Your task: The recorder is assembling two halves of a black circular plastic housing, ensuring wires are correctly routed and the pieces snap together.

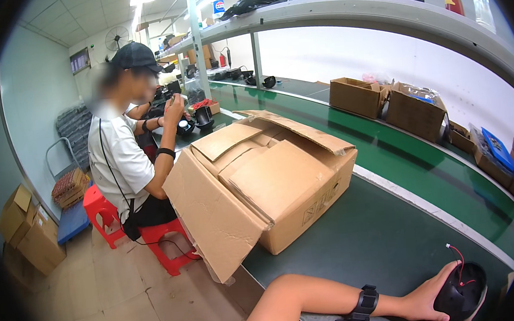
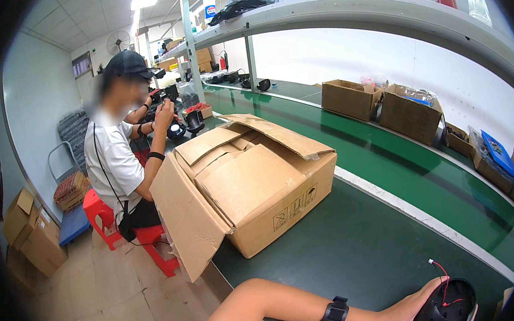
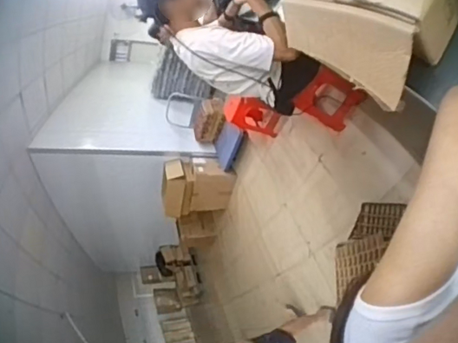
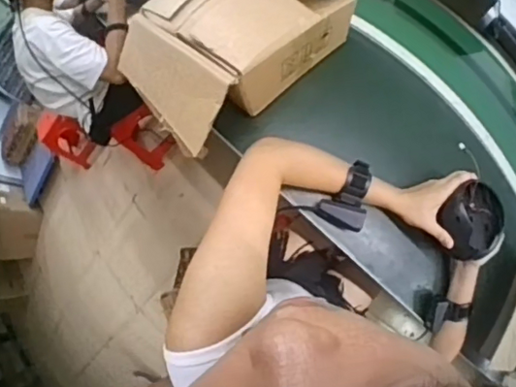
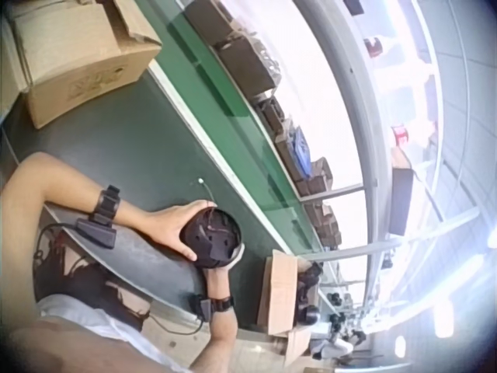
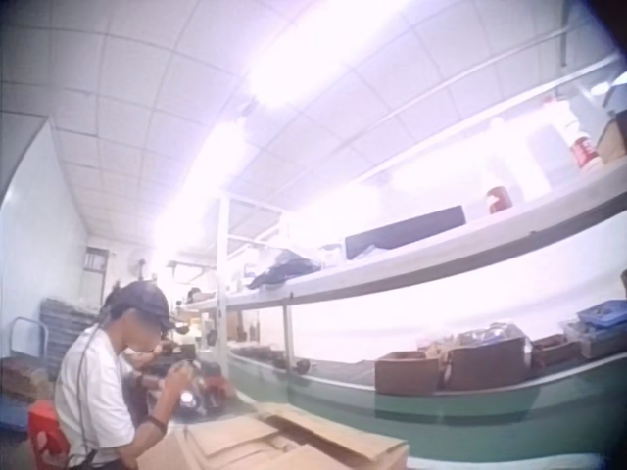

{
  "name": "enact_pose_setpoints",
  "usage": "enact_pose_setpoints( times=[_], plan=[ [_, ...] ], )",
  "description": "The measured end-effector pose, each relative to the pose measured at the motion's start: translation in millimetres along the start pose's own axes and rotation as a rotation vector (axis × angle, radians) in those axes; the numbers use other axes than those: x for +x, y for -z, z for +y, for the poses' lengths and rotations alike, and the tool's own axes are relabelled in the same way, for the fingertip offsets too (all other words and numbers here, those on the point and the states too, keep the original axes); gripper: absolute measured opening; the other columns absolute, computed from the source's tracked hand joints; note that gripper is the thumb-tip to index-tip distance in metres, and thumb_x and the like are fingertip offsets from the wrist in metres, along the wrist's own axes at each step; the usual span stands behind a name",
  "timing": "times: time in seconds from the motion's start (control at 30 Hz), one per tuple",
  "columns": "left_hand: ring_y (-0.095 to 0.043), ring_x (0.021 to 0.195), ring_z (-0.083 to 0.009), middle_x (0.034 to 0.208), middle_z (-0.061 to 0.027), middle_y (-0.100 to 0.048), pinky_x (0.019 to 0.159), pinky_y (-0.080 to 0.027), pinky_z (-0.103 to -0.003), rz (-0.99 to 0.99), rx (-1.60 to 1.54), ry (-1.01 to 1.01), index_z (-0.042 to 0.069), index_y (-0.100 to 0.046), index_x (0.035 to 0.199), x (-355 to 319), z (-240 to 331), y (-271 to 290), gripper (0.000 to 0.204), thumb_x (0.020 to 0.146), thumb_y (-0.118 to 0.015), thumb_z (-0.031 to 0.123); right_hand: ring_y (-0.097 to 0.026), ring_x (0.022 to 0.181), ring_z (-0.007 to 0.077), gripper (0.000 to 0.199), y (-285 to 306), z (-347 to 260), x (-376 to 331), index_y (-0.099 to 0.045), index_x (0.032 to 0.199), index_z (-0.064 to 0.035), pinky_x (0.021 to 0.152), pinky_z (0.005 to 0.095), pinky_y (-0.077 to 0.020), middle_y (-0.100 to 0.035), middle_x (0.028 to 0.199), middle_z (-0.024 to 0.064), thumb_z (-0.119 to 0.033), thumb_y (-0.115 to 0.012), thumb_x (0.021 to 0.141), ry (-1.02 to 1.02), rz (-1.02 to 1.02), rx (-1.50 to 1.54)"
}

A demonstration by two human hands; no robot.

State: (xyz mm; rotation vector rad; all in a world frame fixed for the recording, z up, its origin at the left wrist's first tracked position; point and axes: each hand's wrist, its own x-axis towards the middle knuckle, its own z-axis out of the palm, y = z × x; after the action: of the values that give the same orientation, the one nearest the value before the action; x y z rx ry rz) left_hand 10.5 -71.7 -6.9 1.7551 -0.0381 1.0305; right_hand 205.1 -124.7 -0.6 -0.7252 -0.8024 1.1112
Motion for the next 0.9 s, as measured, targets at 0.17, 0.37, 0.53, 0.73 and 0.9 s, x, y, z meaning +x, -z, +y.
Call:
enact_pose_setpoints(
  times=[0.17,0.37,0.53,0.73,0.9],
  plan=[
    [-0.032,0.136,-0.039,0.152,-0.0241,-0.02,0.113,-0.027,-0.039,0.034,0.022,0.085,0.001,-0.003,0.15,-2,4,5,0.121,0.062,-0.083,0.027,-0.062,0.103,0.0269,0.056,13,3,-2,-0.058,0.123,-0.0056,0.094,0.0423,-0.0498,-0.063,0.117,0.0122,-0.052,-0.039,0.096,0.017,-0.033,-0.034],
    [-0.03,0.137,-0.0294,0.146,-0.0208,-0.029,0.114,-0.023,-0.038,0.085,-0.208,0.22,-0.003,-0.011,0.149,6,8,-9,0.11,0.074,-0.081,0.039,-0.059,0.111,0.0303,0.061,-21,-33,-51,-0.055,0.127,-0.0071,0.1,0.0455,-0.0442,-0.058,0.126,0.0125,-0.056,-0.038,0.094,0.007,0.052,-0.03],
    [-0.04,0.126,-0.0275,0.132,-0.0165,-0.042,0.109,-0.028,-0.037,0.267,-0.019,0.211,-0.001,-0.036,0.138,-2,24,17,0.088,0.075,-0.075,0.045,-0.053,0.121,0.031,0.069,-29,-28,-57,-0.052,0.13,-0.0052,0.106,0.0506,-0.0372,-0.056,0.13,0.0137,-0.053,-0.062,0.08,-0.255,0.085,0.018],
    [-0.047,0.122,-0.0277,0.134,-0.0141,-0.043,0.106,-0.035,-0.042,0.219,-0.327,0.371,0.001,-0.032,0.141,-9,22,40,0.094,0.077,-0.067,0.06,-0.042,0.13,0.0239,0.08,-35,-11,-39,-0.031,0.142,-0.0006,0.109,0.0397,-0.0345,-0.044,0.14,0.0154,-0.023,-0.076,0.08,-0.338,-0.22,0.192],
    [-0.04,0.133,-0.0253,0.144,-0.0098,-0.043,0.113,-0.026,-0.041,0.235,-0.554,0.319,0.005,-0.036,0.144,-37,-23,58,0.071,0.096,-0.037,0.058,-0.047,0.124,0.022,0.074,-47,-19,-30,-0.04,0.134,0.0052,0.11,0.0344,-0.0336,-0.05,0.132,0.0145,-0.017,-0.08,0.077,-0.266,-0.172,0.182]
  ],
)
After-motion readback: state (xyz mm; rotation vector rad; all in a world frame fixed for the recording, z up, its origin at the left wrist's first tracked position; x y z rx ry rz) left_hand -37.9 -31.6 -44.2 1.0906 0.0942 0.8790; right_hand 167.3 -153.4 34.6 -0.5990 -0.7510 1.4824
